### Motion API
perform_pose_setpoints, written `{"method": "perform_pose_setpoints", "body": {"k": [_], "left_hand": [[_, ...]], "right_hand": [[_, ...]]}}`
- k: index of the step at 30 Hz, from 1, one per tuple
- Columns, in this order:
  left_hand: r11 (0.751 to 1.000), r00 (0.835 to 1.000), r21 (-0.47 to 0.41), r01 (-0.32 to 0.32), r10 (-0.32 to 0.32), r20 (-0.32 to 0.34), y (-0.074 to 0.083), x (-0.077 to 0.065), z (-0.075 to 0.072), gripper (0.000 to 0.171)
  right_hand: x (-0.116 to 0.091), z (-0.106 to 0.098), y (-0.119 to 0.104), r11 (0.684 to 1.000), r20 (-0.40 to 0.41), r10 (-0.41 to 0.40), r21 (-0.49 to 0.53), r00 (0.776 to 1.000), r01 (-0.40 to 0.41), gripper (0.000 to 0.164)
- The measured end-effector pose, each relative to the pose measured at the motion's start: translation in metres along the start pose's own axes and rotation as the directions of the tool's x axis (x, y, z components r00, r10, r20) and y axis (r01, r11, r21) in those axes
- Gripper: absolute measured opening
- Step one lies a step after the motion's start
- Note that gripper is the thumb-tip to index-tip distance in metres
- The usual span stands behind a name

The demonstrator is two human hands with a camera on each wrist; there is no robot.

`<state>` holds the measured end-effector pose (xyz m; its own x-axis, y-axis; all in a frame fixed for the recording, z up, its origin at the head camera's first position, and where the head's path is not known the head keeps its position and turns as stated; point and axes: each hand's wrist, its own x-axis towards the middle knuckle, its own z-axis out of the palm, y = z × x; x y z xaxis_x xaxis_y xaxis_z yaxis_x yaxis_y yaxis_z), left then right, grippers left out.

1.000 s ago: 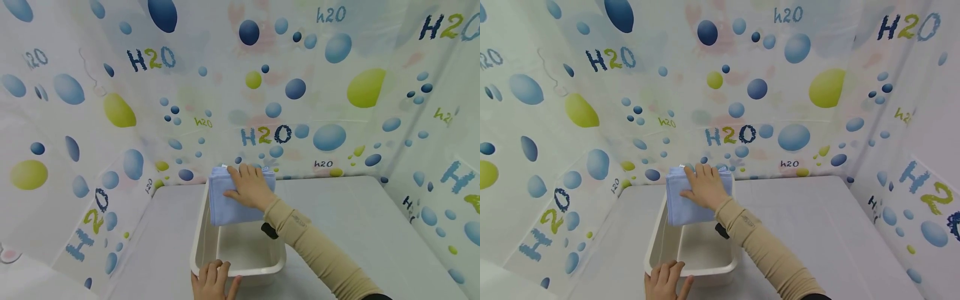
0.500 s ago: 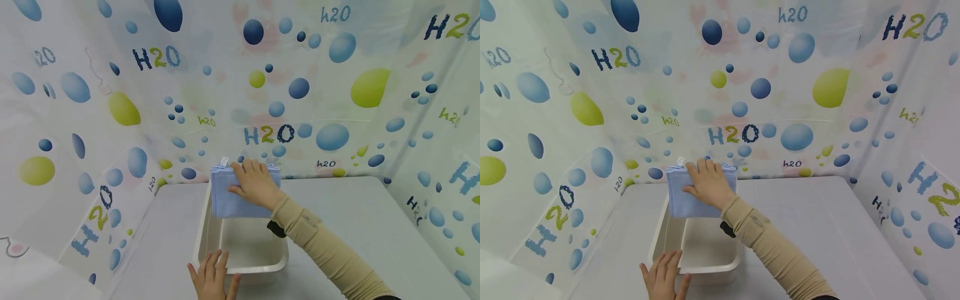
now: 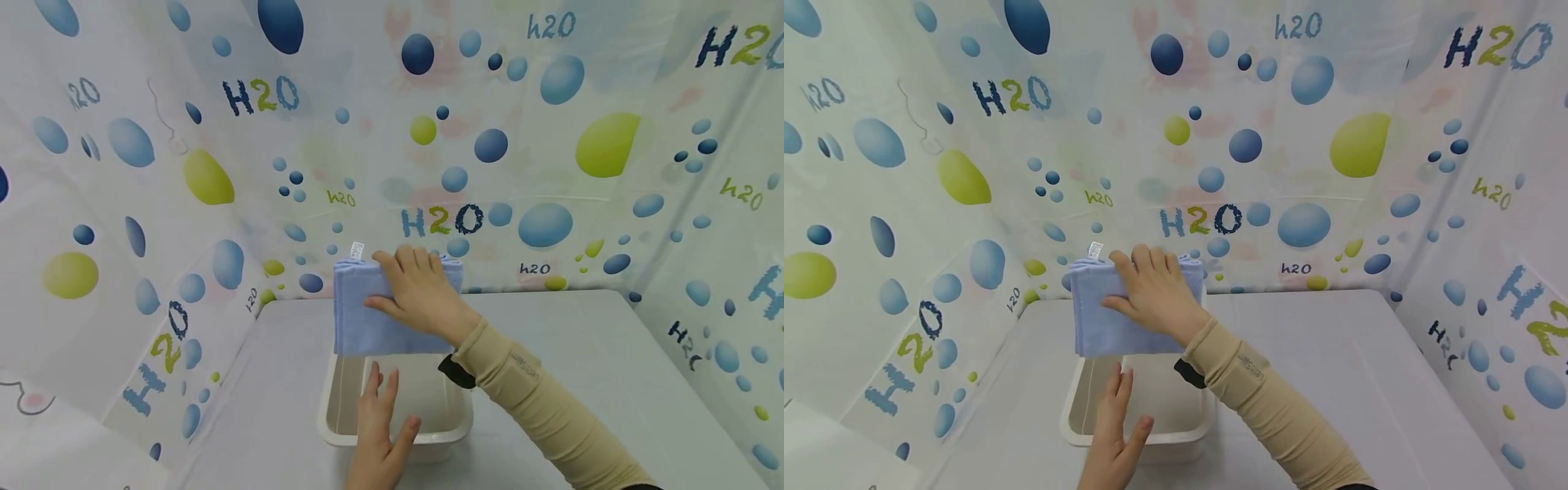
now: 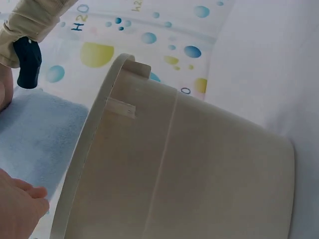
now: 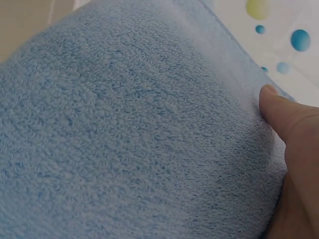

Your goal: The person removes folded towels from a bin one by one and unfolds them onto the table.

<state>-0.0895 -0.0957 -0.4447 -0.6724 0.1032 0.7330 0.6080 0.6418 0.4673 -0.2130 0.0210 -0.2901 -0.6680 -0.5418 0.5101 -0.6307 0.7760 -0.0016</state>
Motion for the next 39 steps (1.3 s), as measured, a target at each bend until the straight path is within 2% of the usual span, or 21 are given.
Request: {"method": "perform_pose_setpoints", "body": {"k": [6,11,13,15,18,20,23,28,30,34,39], "left_hand": [[0.988,0.998,-0.154,0.005,0.004,0.060,0.002,0.002,0.006,0.070],[0.970,0.992,-0.243,0.029,0.003,0.129,-0.003,0.002,0.009,0.068],[0.944,0.990,-0.330,0.028,0.019,0.140,-0.005,0.003,0.008,0.065],[0.895,0.990,-0.446,0.017,0.048,0.134,-0.007,0.006,0.008,0.063],[0.806,0.989,-0.591,-0.014,0.098,0.111,-0.008,0.011,0.006,0.060],[0.779,0.990,-0.626,-0.019,0.102,0.097,-0.008,0.012,0.005,0.059],[0.791,0.994,-0.612,-0.001,0.067,0.085,-0.007,0.012,0.004,0.059],[0.812,0.999,-0.583,0.020,0.009,0.047,-0.003,0.011,0.000,0.055],[0.817,0.999,-0.576,0.025,-0.004,0.037,-0.001,0.013,-0.003,0.055],[0.834,1.000,-0.551,0.028,-0.017,0.025,0.002,0.016,-0.008,0.055],[0.844,0.999,-0.535,0.030,-0.034,0.003,0.003,0.020,-0.015,0.054]], "right_hand": [[-0.003,-0.019,-0.006,0.997,-0.009,-0.020,0.070,1.000,0.020,0.063],[-0.006,-0.033,-0.011,0.991,-0.024,-0.045,0.124,0.999,0.048,0.064],[-0.007,-0.038,-0.012,0.988,-0.027,-0.053,0.142,0.998,0.056,0.065],[-0.009,-0.041,-0.013,0.985,-0.027,-0.057,0.161,0.998,0.060,0.065],[-0.011,-0.044,-0.014,0.981,-0.024,-0.059,0.183,0.998,0.062,0.066],[-0.012,-0.045,-0.013,0.978,-0.024,-0.056,0.198,0.998,0.060,0.066],[-0.013,-0.044,-0.011,0.972,-0.039,-0.053,0.228,0.998,0.060,0.066],[-0.016,-0.039,-0.004,0.952,-0.128,-0.065,0.289,0.990,0.100,0.072],[-0.016,-0.037,-0.001,0.941,-0.158,-0.069,0.317,0.985,0.116,0.076],[-0.018,-0.034,0.005,0.923,-0.190,-0.066,0.363,0.980,0.132,0.071],[-0.022,-0.029,0.008,0.924,-0.199,-0.033,0.367,0.979,0.106,0.069]]}}
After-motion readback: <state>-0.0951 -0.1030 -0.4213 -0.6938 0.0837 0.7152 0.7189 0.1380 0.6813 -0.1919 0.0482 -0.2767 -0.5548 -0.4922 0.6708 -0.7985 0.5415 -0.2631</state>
